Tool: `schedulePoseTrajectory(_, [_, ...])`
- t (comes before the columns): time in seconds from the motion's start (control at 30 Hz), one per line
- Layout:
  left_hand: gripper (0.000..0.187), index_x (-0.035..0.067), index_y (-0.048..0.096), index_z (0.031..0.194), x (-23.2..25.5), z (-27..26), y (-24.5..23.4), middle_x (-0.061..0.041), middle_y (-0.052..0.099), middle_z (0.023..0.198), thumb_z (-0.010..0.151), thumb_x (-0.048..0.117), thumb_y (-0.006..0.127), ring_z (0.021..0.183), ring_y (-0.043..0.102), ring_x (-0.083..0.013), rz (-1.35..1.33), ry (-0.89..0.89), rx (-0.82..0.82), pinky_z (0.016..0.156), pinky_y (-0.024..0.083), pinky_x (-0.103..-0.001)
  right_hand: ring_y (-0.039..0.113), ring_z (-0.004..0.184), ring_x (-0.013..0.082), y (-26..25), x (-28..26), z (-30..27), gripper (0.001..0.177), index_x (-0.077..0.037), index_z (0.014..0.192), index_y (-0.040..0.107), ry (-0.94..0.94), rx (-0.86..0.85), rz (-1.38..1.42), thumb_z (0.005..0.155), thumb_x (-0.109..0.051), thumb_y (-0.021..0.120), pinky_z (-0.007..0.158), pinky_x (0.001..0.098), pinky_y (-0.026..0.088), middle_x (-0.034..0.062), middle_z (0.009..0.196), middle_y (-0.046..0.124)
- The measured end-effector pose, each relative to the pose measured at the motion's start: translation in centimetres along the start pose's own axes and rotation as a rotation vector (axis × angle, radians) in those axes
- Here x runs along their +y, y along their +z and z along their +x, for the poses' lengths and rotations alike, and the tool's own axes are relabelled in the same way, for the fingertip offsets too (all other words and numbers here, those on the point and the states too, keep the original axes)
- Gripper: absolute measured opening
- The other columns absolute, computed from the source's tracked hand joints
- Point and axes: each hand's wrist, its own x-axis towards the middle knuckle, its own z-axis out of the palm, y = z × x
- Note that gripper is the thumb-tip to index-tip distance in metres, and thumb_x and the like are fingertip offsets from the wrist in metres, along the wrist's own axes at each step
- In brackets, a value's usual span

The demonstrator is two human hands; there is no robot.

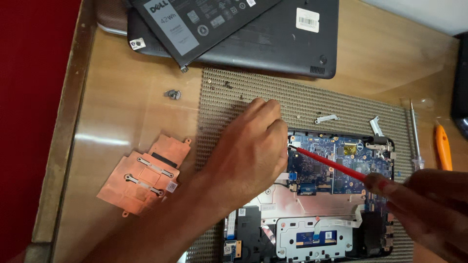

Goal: The person works on the internal components of a disassembled laptop placed on a desk. They use their hands to connect a small ribbon cable to the motherboard and then use a red-handled screwdriver to tighten screws securing the component.

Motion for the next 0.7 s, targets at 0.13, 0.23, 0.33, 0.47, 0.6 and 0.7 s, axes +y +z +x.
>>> schedulePoseTrajectory(0.13, [0.015,0.003,0.059,0.072,0.2,0.0,0.1,-0.014,0.053,0.088,0.07,-0.002,0.073,0.087,0.049,-0.0298,0.047,-0.035,-0.013,0.083,0.046,-0.041,0.066,0.044,0.0226,0.0,0.4,-0.9,0.011,-0.001,0.089,0.081,-0.562,-0.002,-0.527,0.089,-0.012,0.08,0.049,0.0331,0.053,0.0122,0.061,0.062])
schedulePoseTrajectory(0.23, [0.011,0.003,0.06,0.073,0.2,-0.1,0.1,-0.014,0.053,0.088,0.073,-0.001,0.071,0.087,0.049,-0.0302,0.066,-0.026,-0.009,0.083,0.046,-0.042,0.072,0.046,0.002,-0.1,-0.4,-1.0,0.057,-0.022,0.129,0.069,-1.152,-0.023,-0.865,0.073,-0.015,0.08,0.054,0.0165,0.059,-0.0055,0.07,0.075])
schedulePoseTrajectory(0.33, [0.01,0.003,0.06,0.073,0.2,-0.1,0.1,-0.014,0.052,0.086,0.075,0.001,0.07,0.087,0.048,-0.03,0.102,-0.003,-0.014,0.083,0.045,-0.042,0.072,0.06,0.002,-2.0,0.9,1.8,0.063,-0.006,0.133,0.058,-1.462,-0.015,-1.012,0.073,-0.01,0.078,0.061,0.0146,0.061,-0.0017,0.091,0.071])
schedulePoseTrajectory(0.47, [0.014,0.0,0.058,0.074,0.0,-0.2,0.4,-0.017,0.052,0.089,0.07,-0.002,0.071,0.089,0.049,-0.0336,0.01,-0.009,0.017,0.081,0.045,-0.044,0.065,0.079,0.0096,-3.8,0.3,1.5,0.078,-0.048,0.15,0.056,-1.174,0.15,-1.298,0.073,-0.053,0.065,0.081,0.0255,0.057,-0.0035,0.107,0.058])
schedulePoseTrajectory(0.6, [0.017,0.004,0.059,0.072,0.0,-0.2,0.5,-0.012,0.051,0.087,0.081,0.006,0.072,0.09,0.047,-0.0289,0.108,-0.032,-0.07,0.084,0.045,-0.041,0.057,0.051,0.0245,0.1,1.6,1.8,0.031,-0.013,0.122,0.079,-0.755,0.265,-0.531,0.096,-0.005,0.063,0.037,0.0361,0.044,0.0104,0.087,0.061])
schedulePoseTrajectory(0.7, [0.012,0.004,0.06,0.073,0.1,-0.1,0.3,-0.011,0.05,0.085,0.08,0.004,0.07,0.09,0.048,-0.0271,0.113,-0.017,-0.05,0.084,0.045,-0.038,0.035,0.06,0.0291,-1.5,4.5,9.0,0.047,-0.007,0.11,0.053,0.021,0.282,-0.339,0.107,-0.054,0.054,0.047,0.0458,0.025,0.0183,0.075,0.042])
